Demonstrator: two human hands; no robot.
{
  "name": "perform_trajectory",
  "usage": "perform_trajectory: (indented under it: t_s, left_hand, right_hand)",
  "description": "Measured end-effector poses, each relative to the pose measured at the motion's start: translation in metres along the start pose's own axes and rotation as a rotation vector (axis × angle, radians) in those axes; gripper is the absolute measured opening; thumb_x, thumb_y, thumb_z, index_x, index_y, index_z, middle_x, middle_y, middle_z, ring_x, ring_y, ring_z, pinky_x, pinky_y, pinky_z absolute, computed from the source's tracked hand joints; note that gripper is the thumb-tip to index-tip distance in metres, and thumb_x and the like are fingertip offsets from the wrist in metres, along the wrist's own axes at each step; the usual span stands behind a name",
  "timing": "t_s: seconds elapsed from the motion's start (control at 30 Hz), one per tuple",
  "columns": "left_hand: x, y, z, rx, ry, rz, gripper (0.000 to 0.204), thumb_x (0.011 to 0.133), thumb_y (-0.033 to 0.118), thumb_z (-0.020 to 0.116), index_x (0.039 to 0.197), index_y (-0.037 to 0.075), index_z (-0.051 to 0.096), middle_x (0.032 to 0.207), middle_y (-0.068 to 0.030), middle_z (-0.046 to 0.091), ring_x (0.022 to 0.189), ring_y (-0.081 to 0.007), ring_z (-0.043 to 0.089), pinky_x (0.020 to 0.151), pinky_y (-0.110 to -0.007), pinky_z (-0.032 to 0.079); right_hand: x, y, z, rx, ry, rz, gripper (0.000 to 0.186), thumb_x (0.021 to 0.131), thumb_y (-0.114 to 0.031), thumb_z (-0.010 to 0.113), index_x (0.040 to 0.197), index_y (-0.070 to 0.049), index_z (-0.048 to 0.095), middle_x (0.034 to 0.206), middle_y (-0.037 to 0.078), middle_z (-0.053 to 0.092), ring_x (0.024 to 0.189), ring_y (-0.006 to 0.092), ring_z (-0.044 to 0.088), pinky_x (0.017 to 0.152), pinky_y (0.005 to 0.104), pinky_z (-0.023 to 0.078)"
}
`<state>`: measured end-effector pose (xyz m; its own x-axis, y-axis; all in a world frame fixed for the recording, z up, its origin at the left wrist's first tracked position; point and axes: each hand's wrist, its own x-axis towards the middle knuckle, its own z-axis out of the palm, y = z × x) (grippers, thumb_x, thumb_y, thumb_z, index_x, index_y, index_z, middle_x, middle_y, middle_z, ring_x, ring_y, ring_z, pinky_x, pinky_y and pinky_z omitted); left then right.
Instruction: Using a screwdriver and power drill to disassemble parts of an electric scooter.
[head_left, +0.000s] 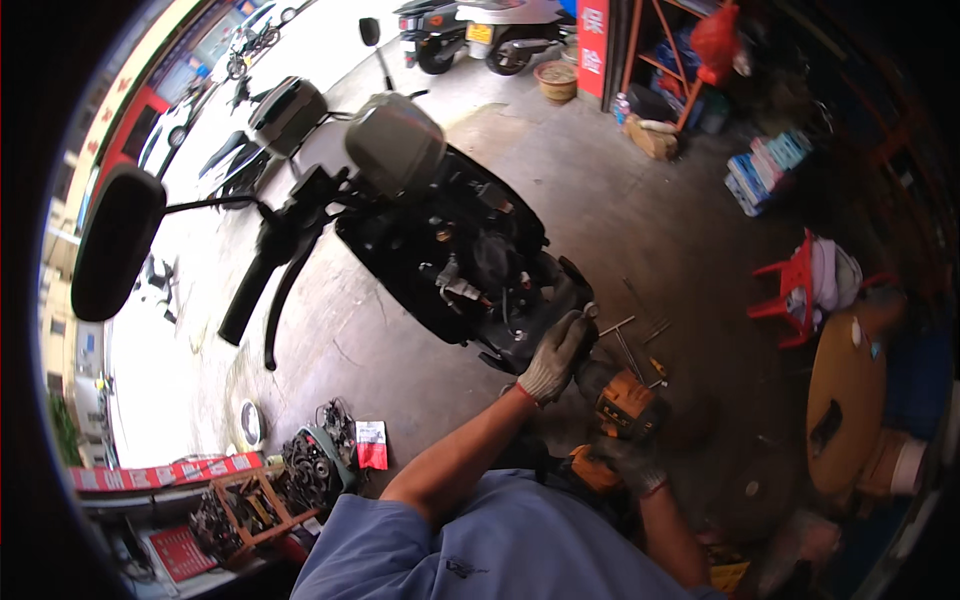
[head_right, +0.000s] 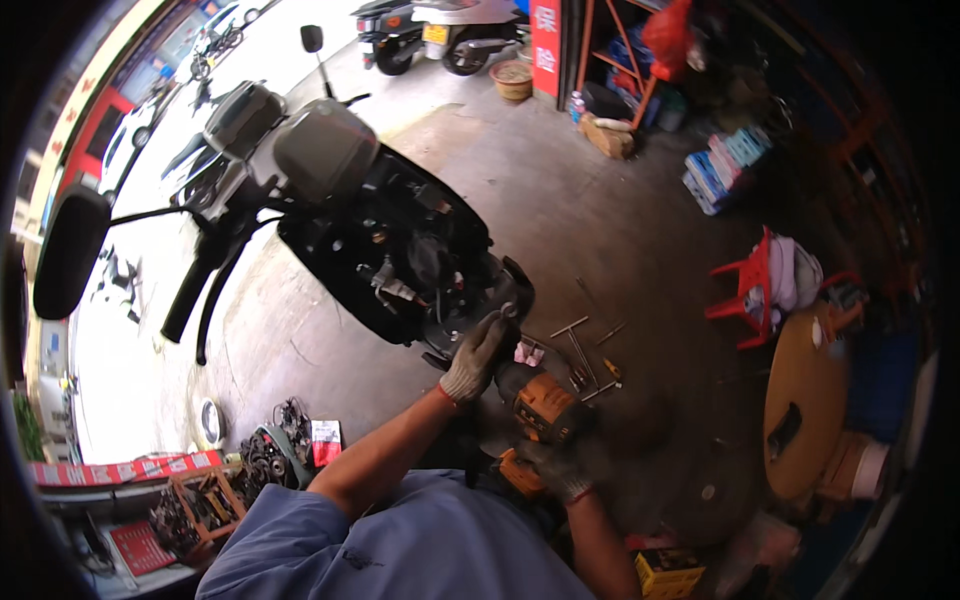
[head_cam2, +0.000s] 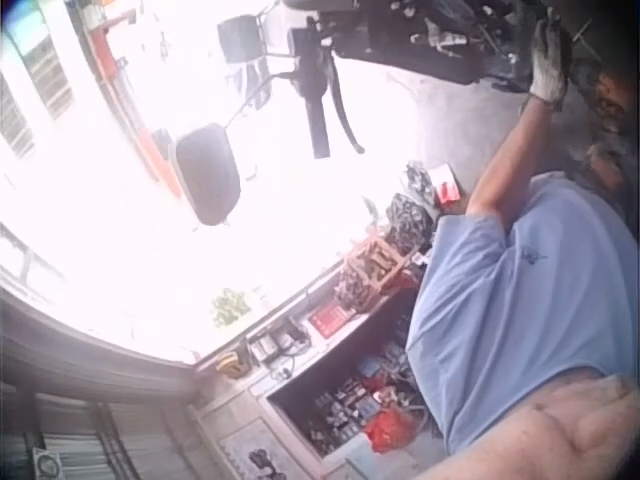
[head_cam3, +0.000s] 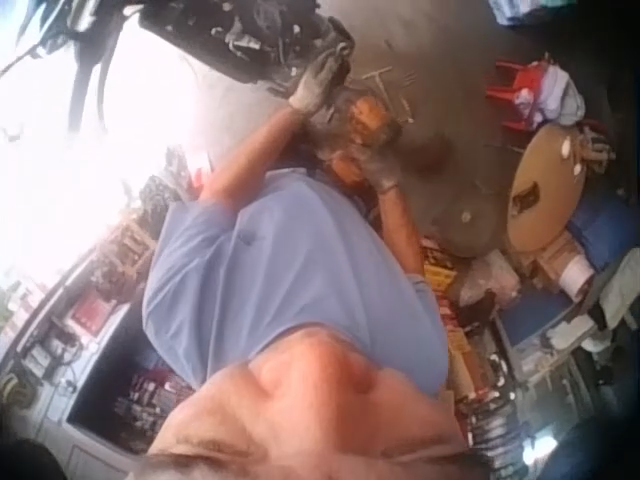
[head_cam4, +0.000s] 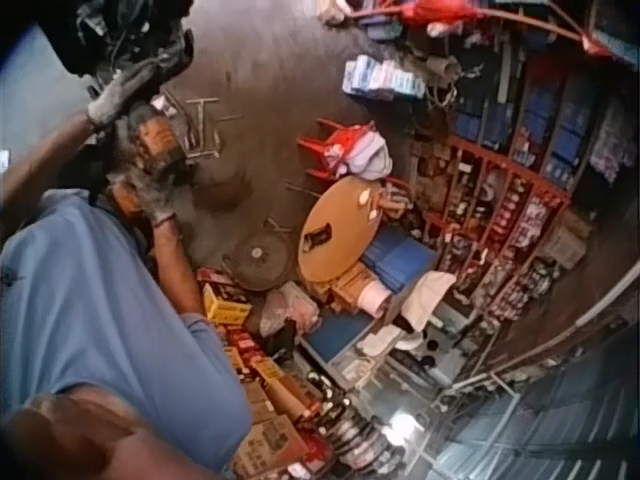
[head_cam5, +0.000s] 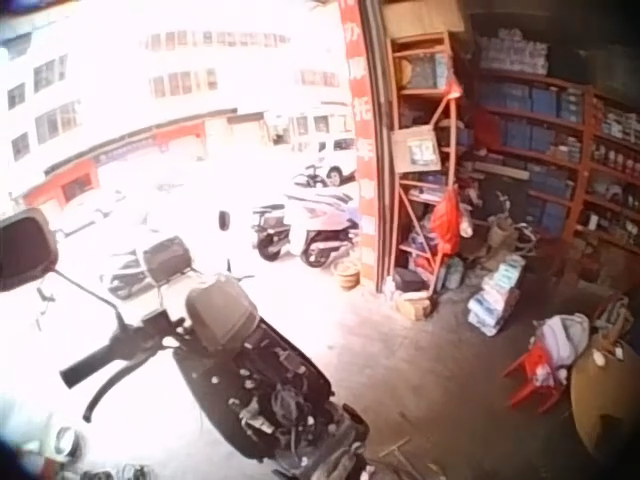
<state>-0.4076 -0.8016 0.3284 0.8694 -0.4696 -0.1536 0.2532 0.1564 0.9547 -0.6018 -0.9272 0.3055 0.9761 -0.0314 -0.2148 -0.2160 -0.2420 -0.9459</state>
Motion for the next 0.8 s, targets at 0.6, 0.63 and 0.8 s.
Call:
perform_trajectory:
  t_s: [0.6,0.63,0.8]
  left_hand:
    - [-0.017,0.041,-0.164,-0.267,0.219,-0.137,0.038,0.100,0.039,0.050,0.114,0.005,0.060,0.086,0.0000,0.059,0.070,-0.0055,0.052,0.062,-0.021,0.044]
    - [-0.016,0.051,-0.165,-0.309,0.157,-0.192,0.040,0.100,0.041,0.049,0.115,0.006,0.061,0.086,-0.0002,0.059,0.068,-0.0055,0.052,0.061,-0.021,0.044]
    - [-0.009,0.065,-0.177,-0.254,-0.006,-0.308,0.045,0.101,0.045,0.047,0.117,0.006,0.061,0.091,-0.0020,0.062,0.072,-0.0065,0.054,0.064,-0.021,0.045]
  right_hand:
    - [0.103,-0.106,0.083,0.773,0.051,0.276,0.035,0.080,-0.007,0.060,0.114,-0.003,0.056,0.082,0.004,0.060,0.061,0.0111,0.058,0.048,0.0207,0.041]
    - [0.104,-0.111,0.089,0.766,0.069,0.274,0.035,0.080,-0.007,0.060,0.114,-0.003,0.056,0.082,0.004,0.060,0.061,0.0111,0.058,0.048,0.0207,0.041]
    - [0.103,-0.136,0.114,0.837,0.058,0.299,0.036,0.078,0.003,0.063,0.112,-0.005,0.055,0.084,0.006,0.061,0.063,0.0110,0.059,0.049,0.0191,0.042]
